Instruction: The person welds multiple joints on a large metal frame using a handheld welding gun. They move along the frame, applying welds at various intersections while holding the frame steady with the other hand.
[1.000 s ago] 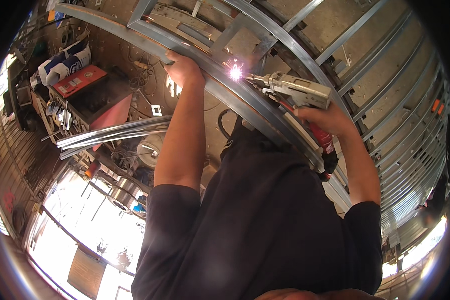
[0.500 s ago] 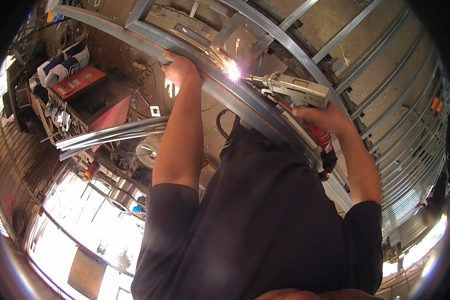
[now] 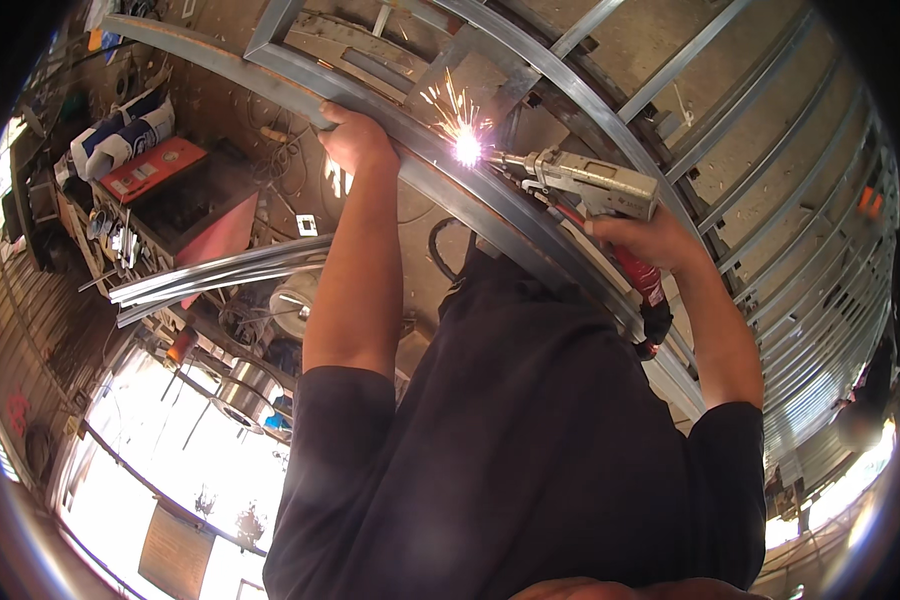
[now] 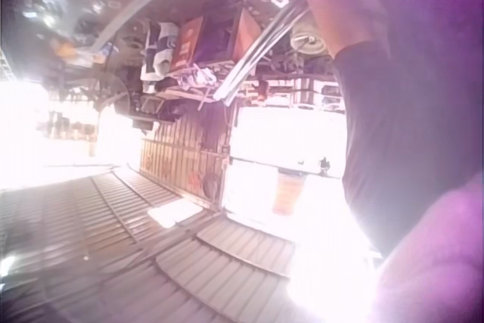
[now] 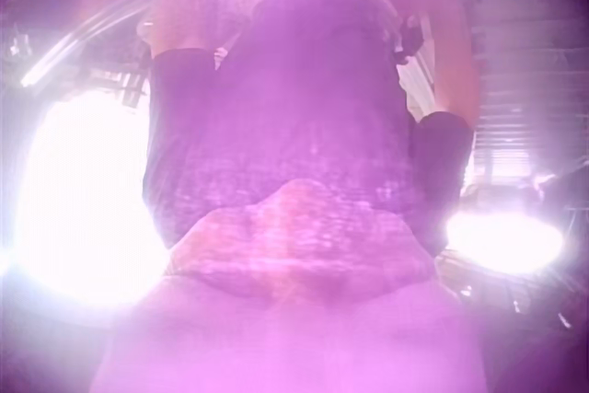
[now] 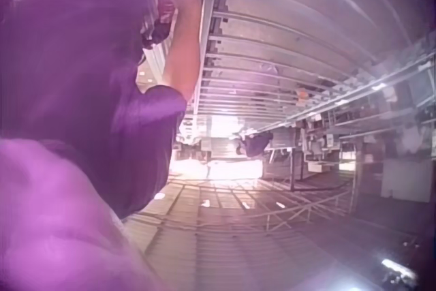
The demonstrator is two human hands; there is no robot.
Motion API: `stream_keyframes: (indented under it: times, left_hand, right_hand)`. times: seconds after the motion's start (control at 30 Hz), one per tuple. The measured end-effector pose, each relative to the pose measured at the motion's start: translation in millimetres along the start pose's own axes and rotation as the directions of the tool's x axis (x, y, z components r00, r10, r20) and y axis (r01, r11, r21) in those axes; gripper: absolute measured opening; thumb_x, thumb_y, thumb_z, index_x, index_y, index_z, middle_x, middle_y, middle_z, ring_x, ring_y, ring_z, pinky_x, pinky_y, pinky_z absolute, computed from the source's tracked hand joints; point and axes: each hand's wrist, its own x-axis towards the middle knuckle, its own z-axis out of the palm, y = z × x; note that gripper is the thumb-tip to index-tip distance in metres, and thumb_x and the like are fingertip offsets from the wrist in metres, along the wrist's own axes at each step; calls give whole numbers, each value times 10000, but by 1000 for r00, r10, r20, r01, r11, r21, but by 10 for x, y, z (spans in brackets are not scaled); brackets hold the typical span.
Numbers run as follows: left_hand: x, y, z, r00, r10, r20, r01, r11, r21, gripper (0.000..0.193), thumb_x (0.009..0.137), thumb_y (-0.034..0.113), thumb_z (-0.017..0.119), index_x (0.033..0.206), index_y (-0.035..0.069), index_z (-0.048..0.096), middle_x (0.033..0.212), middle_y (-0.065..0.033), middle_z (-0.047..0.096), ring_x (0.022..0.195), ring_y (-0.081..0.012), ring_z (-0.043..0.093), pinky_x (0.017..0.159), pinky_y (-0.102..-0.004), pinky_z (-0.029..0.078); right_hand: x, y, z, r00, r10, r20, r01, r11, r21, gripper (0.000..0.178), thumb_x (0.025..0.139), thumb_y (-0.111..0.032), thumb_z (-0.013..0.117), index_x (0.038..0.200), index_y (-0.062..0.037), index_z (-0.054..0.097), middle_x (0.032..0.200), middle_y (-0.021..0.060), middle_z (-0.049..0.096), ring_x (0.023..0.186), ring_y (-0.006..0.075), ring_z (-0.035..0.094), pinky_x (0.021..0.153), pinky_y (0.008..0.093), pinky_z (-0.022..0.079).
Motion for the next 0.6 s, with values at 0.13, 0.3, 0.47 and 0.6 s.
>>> stream_keyframes:
  times: [0.13, 0.3, 0.47, 0.6]
  left_hand:
    - [-35, 9, -3, 1000, 19, 7, -19, 1000, -17, 878, 1044, 618, 382, 1445, -160, 456, 1326, -329, 633, 1128, -420, 697, 970, -474, 593]
    - [233, -179, 139, 999, 22, -39, -23, 999, -44, 808, 1046, 564, 463, 1400, -161, 502, 1307, -348, 638, 1157, -452, 679, 961, -500, 596]
    - [-26, -110, -14, 979, 34, 199, 62, 890, -453, 859, 1039, 593, 475, 1471, -146, 406, 1453, -345, 532, 1219, -480, 638, 1032, -564, 561]
    - [156, -350, -72, 960, 280, 21, -280, 960, -2, 854, 1023, 610, 501, 1527, -68, 380, 1449, -314, 540, 1230, -466, 623, 1053, -538, 534]
  right_hand:
    - [-209, 47, 1, 996, 42, -82, -39, 999, 35, 650, 857, -226, 830, 1424, -41, 571, 1196, 102, 719, 998, 171, 700, 863, 341, 596]
    - [-992, 44, -84, 950, -61, -305, 116, 979, 167, 346, 855, -132, 840, 1162, -26, 721, 974, 46, 729, 847, 140, 687, 726, 312, 570]
    - [-1904, 639, -136, 782, -2, -624, 68, 994, 82, 282, 889, -137, 789, 1137, -25, 718, 954, 18, 702, 826, 100, 643, 698, 285, 527]
    - [-2668, 1225, -183, 657, 38, -753, -16, 999, 37, 320, 881, -162, 799, 1158, -31, 706, 958, 0, 692, 827, 79, 614, 695, 285, 510]
